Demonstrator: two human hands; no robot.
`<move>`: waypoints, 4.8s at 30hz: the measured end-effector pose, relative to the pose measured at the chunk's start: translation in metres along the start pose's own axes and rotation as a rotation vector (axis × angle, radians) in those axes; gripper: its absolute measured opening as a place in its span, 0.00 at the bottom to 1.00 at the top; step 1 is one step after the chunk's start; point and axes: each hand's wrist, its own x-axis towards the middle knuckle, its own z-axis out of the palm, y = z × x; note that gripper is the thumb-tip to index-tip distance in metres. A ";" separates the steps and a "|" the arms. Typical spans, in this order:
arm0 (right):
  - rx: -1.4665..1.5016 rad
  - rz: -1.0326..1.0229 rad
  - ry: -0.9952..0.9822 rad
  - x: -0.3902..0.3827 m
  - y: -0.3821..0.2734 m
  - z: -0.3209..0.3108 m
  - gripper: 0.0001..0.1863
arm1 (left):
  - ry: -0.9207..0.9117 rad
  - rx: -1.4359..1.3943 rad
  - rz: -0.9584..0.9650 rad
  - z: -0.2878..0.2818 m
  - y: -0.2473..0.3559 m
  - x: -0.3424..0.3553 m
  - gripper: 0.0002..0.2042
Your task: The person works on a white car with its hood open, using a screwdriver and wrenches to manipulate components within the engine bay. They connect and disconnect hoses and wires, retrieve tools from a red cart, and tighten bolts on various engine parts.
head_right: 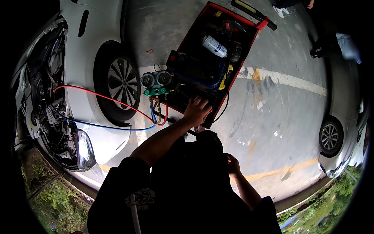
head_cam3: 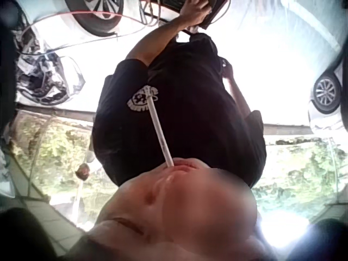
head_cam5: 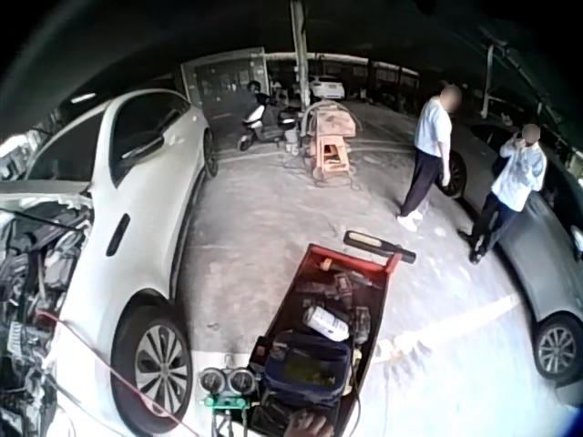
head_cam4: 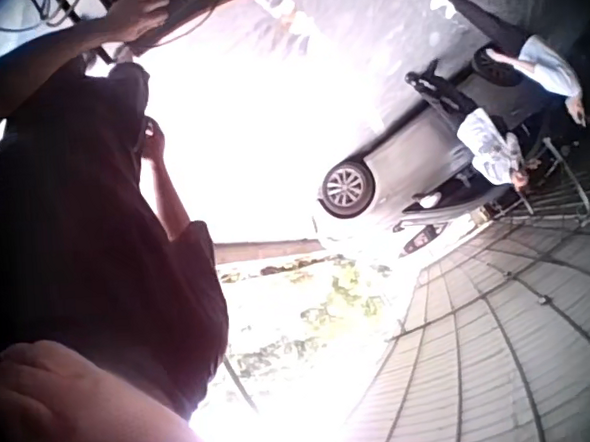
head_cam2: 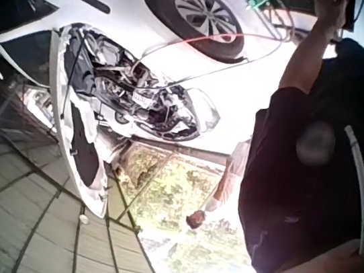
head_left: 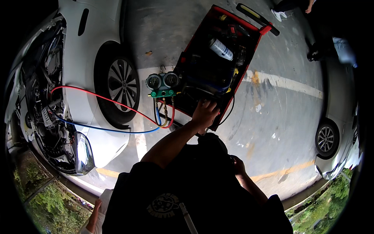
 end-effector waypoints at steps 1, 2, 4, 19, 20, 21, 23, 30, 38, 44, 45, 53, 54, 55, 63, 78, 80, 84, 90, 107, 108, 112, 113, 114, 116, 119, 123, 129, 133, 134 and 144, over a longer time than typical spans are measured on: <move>-0.173 -0.006 0.005 0.008 0.000 0.004 0.23 | -0.025 -0.041 -0.028 -0.005 0.002 -0.007 0.12; -0.344 -0.011 0.012 0.013 -0.001 0.008 0.21 | 0.000 -0.079 -0.010 -0.008 0.000 -0.014 0.13; -0.259 0.011 0.027 0.016 -0.004 0.018 0.18 | 0.008 -0.146 0.012 -0.018 0.000 -0.024 0.14; -0.494 -0.424 0.336 0.142 -0.192 0.072 0.14 | 0.280 -0.516 -0.354 -0.147 0.017 -0.122 0.13; -0.628 -0.492 0.316 0.173 -0.204 0.077 0.14 | 0.360 -0.560 -0.500 -0.159 0.017 -0.130 0.12; -0.705 -0.537 0.282 0.203 -0.215 0.081 0.13 | 0.406 -0.780 -0.853 -0.176 0.023 -0.131 0.12; -1.054 -0.454 0.248 0.244 -0.238 0.091 0.17 | 0.540 -0.981 -1.162 -0.197 0.028 -0.143 0.10; -1.603 -0.390 -0.042 0.322 -0.248 0.115 0.14 | 1.460 -1.620 -1.269 -0.206 0.084 -0.219 0.08; -1.060 -0.743 0.137 0.290 -0.254 0.112 0.15 | 1.717 -1.616 -1.257 -0.207 0.195 -0.263 0.05; -0.414 -1.005 -0.462 0.114 -0.283 0.191 0.05 | 1.792 -1.750 -1.098 -0.198 0.231 -0.306 0.09; -0.523 -1.232 -0.517 0.109 -0.260 0.203 0.07 | 1.763 -1.761 -1.080 -0.202 0.231 -0.313 0.09; -0.668 -1.851 -1.080 -0.108 -0.170 0.420 0.13 | 1.880 -1.707 -0.832 -0.247 0.271 -0.460 0.10; -0.655 -1.855 -1.088 -0.122 -0.154 0.441 0.14 | 1.883 -1.667 -0.843 -0.252 0.279 -0.486 0.10; -0.662 -1.868 -1.132 -0.136 -0.139 0.459 0.16 | 1.940 -1.647 -0.872 -0.254 0.289 -0.510 0.10; -0.636 -0.880 -1.382 -0.200 -0.073 0.592 0.16 | 2.021 -1.080 -1.023 -0.282 0.302 -0.668 0.08; -0.281 0.296 -1.109 -0.263 0.023 1.055 0.13 | 1.949 0.017 -1.161 -0.563 0.378 -0.970 0.13; -0.371 0.301 -1.157 -0.299 0.013 1.113 0.12 | 1.767 0.224 -1.153 -0.634 0.402 -0.983 0.16; -0.534 0.138 -1.318 -0.328 0.011 1.210 0.13 | 1.698 0.244 -0.680 -0.735 0.367 -1.034 0.35; -0.513 0.061 -1.215 -0.325 0.036 1.348 0.12 | 1.839 0.241 -0.401 -0.800 0.269 -1.171 0.28; 0.053 -0.194 -0.530 -0.294 -0.041 1.638 0.12 | 1.424 -0.915 0.037 -1.066 -0.063 -1.412 0.50; 0.071 -0.261 -0.487 -0.277 -0.044 1.653 0.13 | 1.354 -0.990 0.061 -1.067 -0.098 -1.419 0.49; 0.074 -0.387 -0.327 -0.221 -0.100 1.722 0.12 | 1.159 -1.093 0.111 -1.100 -0.205 -1.431 0.47; 0.127 -0.377 -0.279 -0.210 -0.119 1.737 0.11 | 1.119 -1.120 0.118 -1.111 -0.229 -1.431 0.46; 0.224 -0.435 -0.267 -0.193 -0.133 1.753 0.11 | 1.081 -1.139 0.121 -1.123 -0.251 -1.431 0.45; 0.184 -0.528 -0.226 -0.175 -0.179 1.779 0.10 | 1.039 -1.166 0.145 -1.150 -0.284 -1.435 0.44; 0.254 -0.561 -0.176 -0.156 -0.236 1.820 0.10 | 0.980 -1.196 0.136 -1.188 -0.332 -1.448 0.42; 0.161 -0.554 0.080 -0.104 -0.260 1.821 0.11 | 0.856 -1.304 0.091 -1.218 -0.404 -1.462 0.40; 0.311 -0.409 0.383 -0.091 -0.265 1.839 0.11 | 0.651 -1.399 -0.145 -1.254 -0.527 -1.506 0.36; 0.366 -0.465 0.571 -0.092 -0.243 1.848 0.11 | 0.304 -2.109 -0.346 -1.320 -0.578 -1.499 0.28; 0.354 -0.485 0.586 -0.094 -0.252 1.852 0.11 | 0.460 -1.807 -0.052 -1.324 -0.581 -1.487 0.27; 0.461 -0.469 0.743 -0.086 -0.248 1.864 0.09 | 0.192 -1.677 0.485 -1.346 -0.673 -1.454 0.24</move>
